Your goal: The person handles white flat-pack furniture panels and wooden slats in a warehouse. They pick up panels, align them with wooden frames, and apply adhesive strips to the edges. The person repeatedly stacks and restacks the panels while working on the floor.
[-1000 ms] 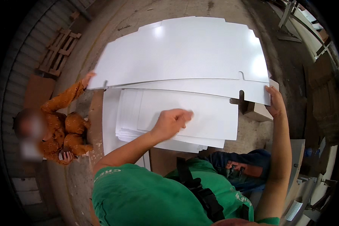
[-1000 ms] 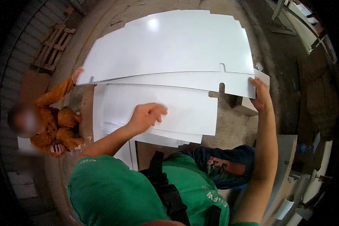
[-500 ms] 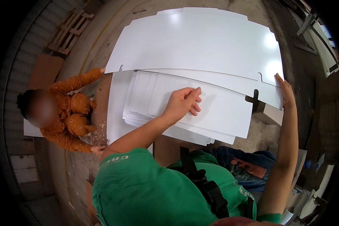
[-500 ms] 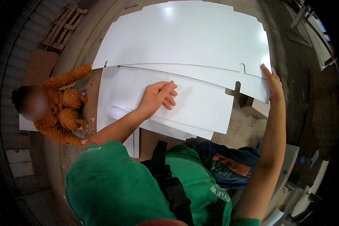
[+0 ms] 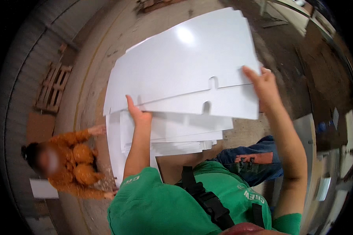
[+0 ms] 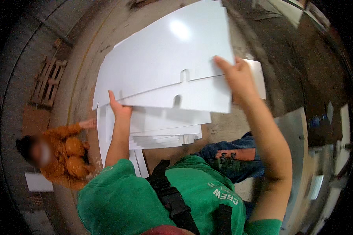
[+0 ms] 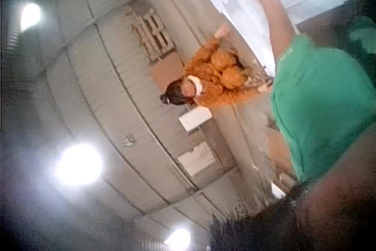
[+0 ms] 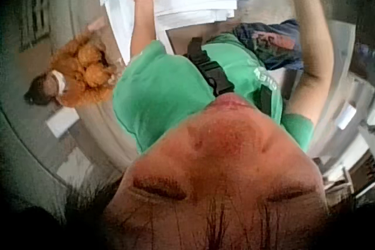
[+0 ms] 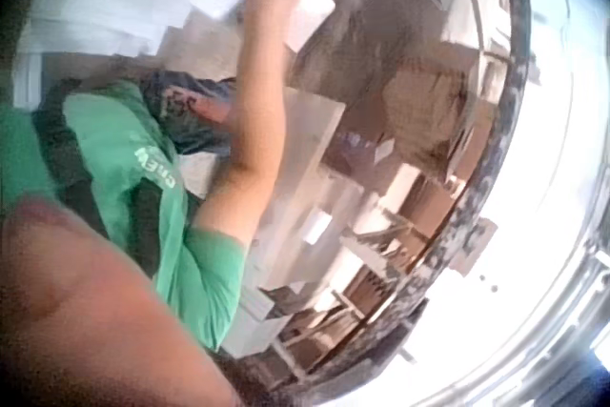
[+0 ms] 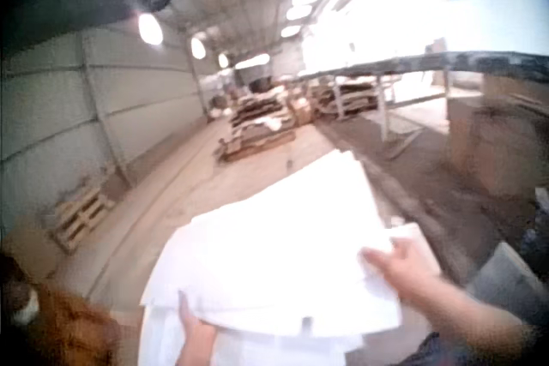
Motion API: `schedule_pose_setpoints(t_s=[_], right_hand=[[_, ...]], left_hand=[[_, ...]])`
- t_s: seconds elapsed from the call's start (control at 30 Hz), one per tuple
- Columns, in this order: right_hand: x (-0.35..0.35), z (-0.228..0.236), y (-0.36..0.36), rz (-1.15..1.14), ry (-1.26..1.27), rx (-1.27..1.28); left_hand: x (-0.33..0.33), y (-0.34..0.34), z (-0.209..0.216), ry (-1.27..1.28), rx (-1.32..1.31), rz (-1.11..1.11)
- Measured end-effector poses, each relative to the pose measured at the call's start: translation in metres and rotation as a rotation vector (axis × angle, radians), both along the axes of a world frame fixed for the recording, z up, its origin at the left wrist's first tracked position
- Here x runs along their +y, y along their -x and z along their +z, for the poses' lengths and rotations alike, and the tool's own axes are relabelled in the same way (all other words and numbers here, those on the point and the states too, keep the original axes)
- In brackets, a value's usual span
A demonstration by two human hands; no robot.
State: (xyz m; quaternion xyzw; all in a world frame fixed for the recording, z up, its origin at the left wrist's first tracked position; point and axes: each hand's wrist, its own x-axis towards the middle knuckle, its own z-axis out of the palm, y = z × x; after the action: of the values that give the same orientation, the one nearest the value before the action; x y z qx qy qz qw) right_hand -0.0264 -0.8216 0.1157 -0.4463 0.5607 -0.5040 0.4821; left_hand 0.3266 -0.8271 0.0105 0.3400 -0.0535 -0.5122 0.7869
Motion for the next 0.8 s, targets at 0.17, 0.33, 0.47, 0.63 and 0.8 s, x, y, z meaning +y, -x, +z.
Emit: schedule_pose_setpoints(t_s=[0.17, 0.33, 0.47, 0.63, 0.8], right_hand=[[0.021, -0.035, 0.027, 0.073, 0.213, -0.19], [0.058, -0.054, 0.065, -0.026, 0.307, -0.225], [0.094, -0.052, 0.105, -0.264, 0.473, -0.18], [0.162, -0.046, 0.181, -0.531, 0.859, -0.019], [0.226, -0.052, 0.213, -0.69, 0.936, 0.089]], left_hand=[[-0.015, 0.014, -0.039, -0.01, -0.277, -0.098], [-0.018, 0.042, -0.016, 0.082, -0.222, -0.184], [-0.032, 0.109, 0.039, 0.242, -0.15, -0.36], [-0.055, 0.229, 0.104, 0.545, 0.031, -0.644], [-0.069, 0.319, 0.122, 0.696, 0.176, -0.871]])
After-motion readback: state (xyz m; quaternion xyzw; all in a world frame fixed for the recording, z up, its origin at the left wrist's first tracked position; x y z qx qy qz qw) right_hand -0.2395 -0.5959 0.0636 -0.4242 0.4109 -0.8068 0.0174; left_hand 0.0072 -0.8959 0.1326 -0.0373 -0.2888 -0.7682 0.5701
